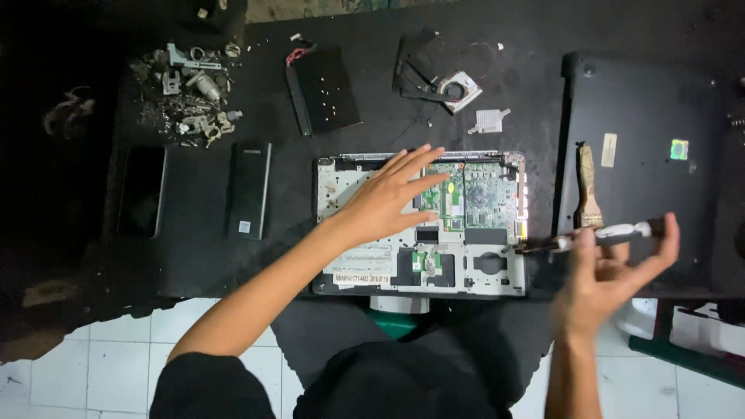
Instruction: The person uses a screwdriver to remove screws from the internal frame of a disassembled laptop. They then lift and remove the motherboard and other internal components, placing them on the workbench.
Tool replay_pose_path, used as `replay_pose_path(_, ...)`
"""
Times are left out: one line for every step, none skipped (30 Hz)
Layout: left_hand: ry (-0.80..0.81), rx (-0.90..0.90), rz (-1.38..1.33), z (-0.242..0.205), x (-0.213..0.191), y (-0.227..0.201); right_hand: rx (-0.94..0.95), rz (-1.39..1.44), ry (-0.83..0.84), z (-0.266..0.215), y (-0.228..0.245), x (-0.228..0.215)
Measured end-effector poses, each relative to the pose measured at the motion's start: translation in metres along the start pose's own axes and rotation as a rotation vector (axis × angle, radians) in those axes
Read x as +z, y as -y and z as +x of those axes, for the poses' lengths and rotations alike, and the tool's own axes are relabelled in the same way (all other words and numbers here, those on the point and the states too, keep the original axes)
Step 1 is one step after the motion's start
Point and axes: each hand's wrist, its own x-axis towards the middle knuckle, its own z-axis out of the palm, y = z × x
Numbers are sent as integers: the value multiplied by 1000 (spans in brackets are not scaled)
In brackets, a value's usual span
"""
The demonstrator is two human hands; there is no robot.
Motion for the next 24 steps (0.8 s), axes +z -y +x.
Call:
replay_pose_path(4, 1, -4, -4, 4, 0, 3, -4, -2, 1, 6, -7)
replay_pose_path(-23, -9, -15, -4, 6, 2, -18, -64, 20, 5, 12, -14)
replay_pose_path(-50, -20, -27, -4, 8, 4, -40, -124, 43, 9, 18, -20)
replay_pose_path(-46, -11, -31, -5, 9, 1, -41, -129, 35, 10, 20, -20)
replay_pose_path(-72, -16, -18, -6, 10, -2, -53, -117, 40, 11, 23, -20)
replay_pose_path(-98, -25, -7, -8, 12, -4, -62, -107, 49, 13, 25, -21)
replay_pose_path(-95, -21, -15, -8, 18, -6, -61, -115, 45, 8, 30, -11)
replay_pose_path(-109, -40, 1, -8, 22, -6, -186, -149, 111, 4, 34, 2)
replay_pose_path(-123, -60, 17, -10, 26, -6, -312, -183, 177, 0, 39, 14)
replay_pose_path(-126, -59, 18, -10, 27, -7, -315, -182, 178, -7, 36, 29)
replay_pose_path(-167, -61, 30, -11, 29, -8, -280, -158, 241, -14, 32, 44)
replay_pose_path(-204, -62, 40, -12, 31, -9, -240, -137, 302, -23, 29, 59)
replay_pose_path(-204, -61, 39, -12, 30, -8, -241, -138, 300, -21, 15, 66)
replay_pose_path(-204, -58, 38, -13, 30, -8, -346, -137, 324, -20, 0, 72)
replay_pose_path(-203, -56, 37, -13, 30, -8, -451, -135, 348, -19, -15, 78)
replay_pose_path(-205, -52, 36, -12, 31, -7, -454, -138, 346, -17, -26, 76)
replay_pose_path(-204, -57, 34, -12, 31, -6, -472, -153, 399, -14, -37, 75)
replay_pose_path(-206, -65, 31, -12, 33, -5, -488, -169, 458, -12, -49, 73)
replay_pose_path(-210, -66, 28, -12, 32, -4, -490, -171, 461, -11, -66, 69)
replay_pose_path(-216, -65, 25, -12, 33, -5, -519, -181, 483, -12, -84, 65)
replay_pose_path(-222, -65, 21, -12, 33, -5, -547, -192, 505, -12, -101, 60)
replay_pose_path(-223, -68, 17, -12, 34, -3, -545, -194, 509, -11, -94, 62)
replay_pose_path(-231, -64, 17, -12, 35, -2, -544, -189, 521, -10, -86, 64)
replay_pose_path(-237, -59, 17, -12, 36, -1, -541, -185, 532, -9, -79, 65)
